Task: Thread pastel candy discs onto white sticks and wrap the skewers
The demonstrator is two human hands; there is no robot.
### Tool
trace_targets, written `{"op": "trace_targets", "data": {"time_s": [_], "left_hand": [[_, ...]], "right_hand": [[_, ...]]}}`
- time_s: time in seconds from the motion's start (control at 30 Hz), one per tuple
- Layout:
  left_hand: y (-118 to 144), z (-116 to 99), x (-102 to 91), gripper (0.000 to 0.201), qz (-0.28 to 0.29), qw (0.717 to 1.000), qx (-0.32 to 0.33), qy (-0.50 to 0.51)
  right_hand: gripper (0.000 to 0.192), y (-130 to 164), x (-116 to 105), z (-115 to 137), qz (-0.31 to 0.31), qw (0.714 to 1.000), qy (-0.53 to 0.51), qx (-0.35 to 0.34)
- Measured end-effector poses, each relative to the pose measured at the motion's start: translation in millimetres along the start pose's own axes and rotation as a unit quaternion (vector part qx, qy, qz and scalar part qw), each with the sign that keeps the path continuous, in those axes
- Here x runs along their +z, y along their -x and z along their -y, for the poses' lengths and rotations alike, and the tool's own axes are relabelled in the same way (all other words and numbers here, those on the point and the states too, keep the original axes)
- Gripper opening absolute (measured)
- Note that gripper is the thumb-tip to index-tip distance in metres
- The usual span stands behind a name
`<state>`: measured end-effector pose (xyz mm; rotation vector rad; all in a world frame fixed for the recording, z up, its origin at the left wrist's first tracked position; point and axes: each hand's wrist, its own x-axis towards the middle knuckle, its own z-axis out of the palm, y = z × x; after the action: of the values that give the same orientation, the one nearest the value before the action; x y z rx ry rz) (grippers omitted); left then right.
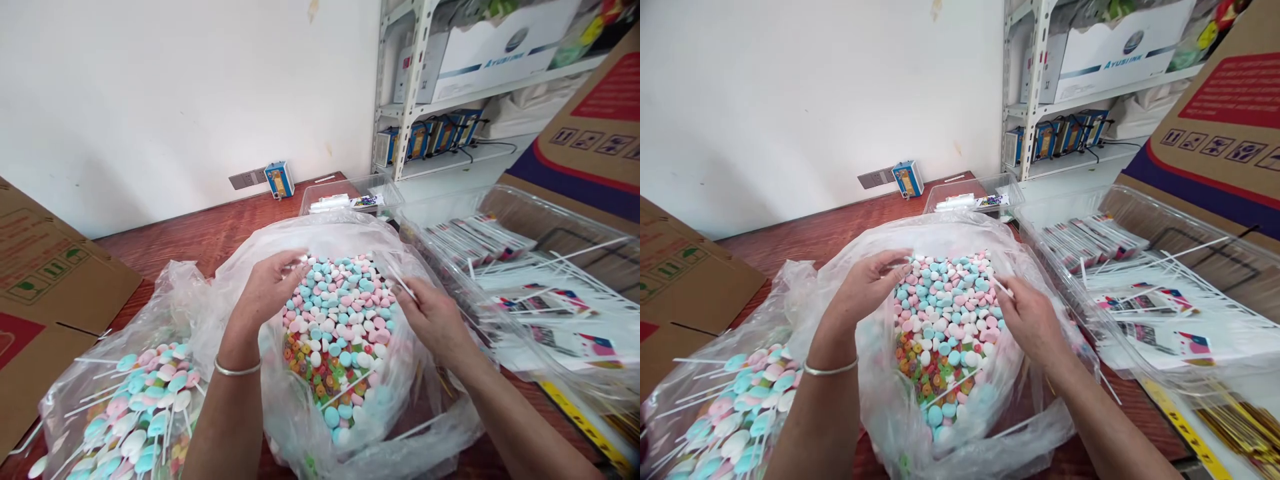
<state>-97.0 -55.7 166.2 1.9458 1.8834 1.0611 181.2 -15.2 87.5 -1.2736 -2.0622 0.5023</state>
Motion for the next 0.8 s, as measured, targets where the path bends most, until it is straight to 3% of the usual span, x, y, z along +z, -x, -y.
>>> {"op": "trace_targets", "data": {"time_s": [0.07, 0.13, 0.17, 0.2, 0.3, 0.37, 0.47, 0.53, 0.57, 0.63, 0.67, 0.73, 0.8], "left_hand": [[-1.8, -3.5, -2.9, 0.047, -0.088, 0.992, 0.057, -0.073], [-10.3, -0.1, -5.9, 0.063, -0.164, 0.971, 0.084, -0.154], [-15.6, 2.7, -8.0, 0.070, -0.185, 0.963, 0.086, -0.178], [-20.7, 5.4, -10.5, 0.075, -0.201, 0.957, 0.087, -0.191], [-28.9, 6.9, -20.8, 0.080, -0.238, 0.946, 0.095, -0.200], [-24.3, 1.8, -26.4, 0.075, -0.258, 0.940, 0.099, -0.202], [-1.6, -10.0, -21.7, 0.051, -0.254, 0.947, 0.085, -0.180], [21.6, -17.0, -5.1, 0.033, -0.180, 0.970, 0.060, -0.151], [34.4, -19.6, 6.9, 0.026, -0.104, 0.983, 0.045, -0.142], [59.7, -21.4, 35.6, 0.019, 0.110, 0.983, 0.024, -0.147], [70.7, -20.4, 50.6, 0.018, 0.216, 0.961, 0.022, -0.169], [85.7, -14.6, 78.8, 0.008, 0.290, 0.940, 0.021, -0.177], [88.4, -5.9, 102.2, 0.009, 0.286, 0.942, 0.011, -0.173]], "right_hand": [[0.051, -25.1, 0.5, 14.7, -0.058, 0.997, 0.045, 0.006], [0.076, -57.2, 7.8, 21.9, -0.069, 0.995, 0.073, 0.008], [0.079, -74.3, 12.9, 23.2, -0.066, 0.995, 0.076, 0.010], [0.073, -91.1, 17.8, 23.7, -0.066, 0.995, 0.076, 0.010], [0.025, -130.9, 23.7, 24.2, -0.070, 0.996, 0.045, 0.015], [0.019, -140.8, 17.4, 26.3, -0.087, 0.996, 0.027, 0.019], [0.020, -125.6, -1.0, 31.3, -0.125, 0.990, -0.059, 0.000], [0.019, -102.2, -11.4, 32.9, -0.112, 0.985, -0.131, -0.023], [0.019, -89.4, -14.5, 32.5, -0.093, 0.983, -0.152, -0.032], [0.019, -66.4, -16.9, 29.4, -0.052, 0.983, -0.175, -0.037], [0.019, -57.5, -16.6, 27.0, -0.038, 0.982, -0.185, -0.032], [0.022, -45.7, -15.4, 22.3, -0.028, 0.979, -0.200, -0.013], [0.023, -40.5, -15.2, 21.1, -0.029, 0.978, -0.208, 0.005]]}}
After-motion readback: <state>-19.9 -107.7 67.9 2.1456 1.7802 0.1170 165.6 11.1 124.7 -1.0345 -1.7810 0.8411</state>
